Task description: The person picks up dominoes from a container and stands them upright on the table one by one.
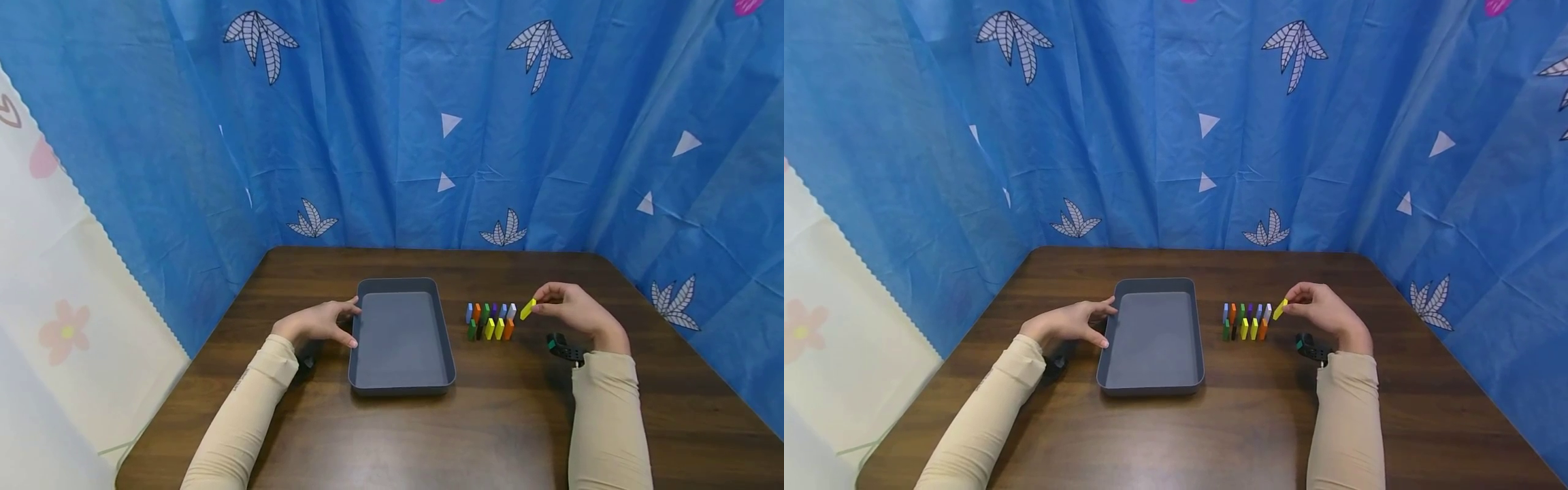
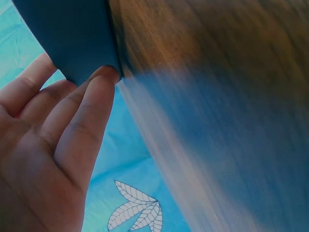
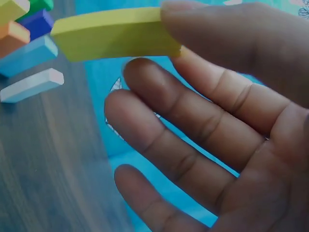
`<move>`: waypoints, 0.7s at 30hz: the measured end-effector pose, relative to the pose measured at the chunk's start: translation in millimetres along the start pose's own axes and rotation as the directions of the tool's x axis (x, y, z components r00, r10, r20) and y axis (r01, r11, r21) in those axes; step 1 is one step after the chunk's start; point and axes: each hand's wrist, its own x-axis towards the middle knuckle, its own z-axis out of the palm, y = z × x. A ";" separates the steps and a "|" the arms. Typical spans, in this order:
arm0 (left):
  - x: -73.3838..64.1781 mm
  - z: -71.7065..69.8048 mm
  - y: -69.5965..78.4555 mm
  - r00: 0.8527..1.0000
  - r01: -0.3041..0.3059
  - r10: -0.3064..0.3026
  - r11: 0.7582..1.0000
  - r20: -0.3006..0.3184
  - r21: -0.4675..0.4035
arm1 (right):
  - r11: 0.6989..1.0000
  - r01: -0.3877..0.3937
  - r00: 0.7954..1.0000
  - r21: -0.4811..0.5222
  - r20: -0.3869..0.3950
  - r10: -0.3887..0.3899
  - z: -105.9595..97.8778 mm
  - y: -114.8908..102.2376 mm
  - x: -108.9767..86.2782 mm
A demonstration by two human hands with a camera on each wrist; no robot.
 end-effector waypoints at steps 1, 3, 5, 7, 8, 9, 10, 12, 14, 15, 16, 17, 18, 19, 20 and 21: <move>-0.2 -0.1 0.5 1.000 0.000 0.000 1.000 -0.001 0.000 | 1.000 -0.001 1.000 -0.001 0.004 0.001 0.2 1.7 0.1; -0.1 -0.2 0.8 1.000 -0.002 0.002 1.000 -0.002 0.005 | 1.000 -0.006 1.000 0.008 0.015 0.006 1.1 5.5 0.8; -0.1 0.1 0.8 1.000 -0.001 0.001 1.000 -0.002 0.008 | 1.000 -0.011 1.000 0.021 0.027 0.010 2.5 9.4 1.4; -0.1 0.3 0.6 1.000 -0.006 0.006 1.000 -0.001 0.011 | 0.999 -0.017 0.999 0.028 0.038 0.016 4.2 11.8 1.8; 0.0 0.3 0.2 1.000 -0.010 0.010 1.000 0.000 0.012 | 0.999 -0.021 0.999 0.034 0.047 0.020 4.8 12.6 2.0; 0.2 0.4 -0.2 1.000 -0.012 0.012 1.000 0.002 0.012 | 0.999 -0.024 0.998 0.039 0.055 0.022 5.5 13.3 2.2; 0.3 0.4 -0.5 1.000 -0.015 0.015 1.000 0.003 0.012 | 0.999 -0.026 0.998 0.043 0.062 0.023 6.2 13.8 2.4; 0.6 0.3 -0.8 1.000 -0.020 0.020 1.000 0.004 0.010 | 0.998 -0.027 0.997 0.055 0.079 0.023 7.4 15.2 3.1; 0.9 0.1 -0.8 1.000 -0.020 0.020 1.000 0.004 0.010 | 0.997 -0.030 0.995 0.067 0.093 0.023 8.9 16.6 4.3; 0.9 0.0 -0.8 1.000 -0.019 0.019 1.000 0.004 0.010 | 0.997 -0.029 0.995 0.069 0.099 0.022 9.7 17.6 4.9; 0.8 -0.1 -0.6 1.000 -0.019 0.019 1.000 0.004 0.008 | 0.997 -0.030 0.994 0.072 0.106 0.022 10.5 18.3 5.6; 0.8 -0.2 -0.3 1.000 -0.019 0.019 1.000 0.005 0.008 | 0.997 -0.030 0.993 0.074 0.113 0.021 11.4 19.1 6.2; 0.7 -0.2 -0.1 1.000 -0.020 0.020 1.000 0.005 0.006 | 0.997 -0.030 0.992 0.076 0.120 0.021 12.3 19.7 6.8; 0.6 -0.3 0.2 1.000 -0.021 0.021 1.000 0.005 0.007 | 0.996 -0.032 0.992 0.077 0.127 0.022 13.2 20.3 7.5; 0.4 -0.3 0.4 1.000 -0.020 0.020 1.000 0.005 0.006 | 0.996 -0.037 0.991 0.081 0.132 0.026 14.1 20.7 8.0; 0.2 -0.3 0.6 1.000 -0.017 0.017 1.000 0.005 0.007 | 0.995 -0.043 0.990 0.086 0.139 0.031 14.9 21.2 8.5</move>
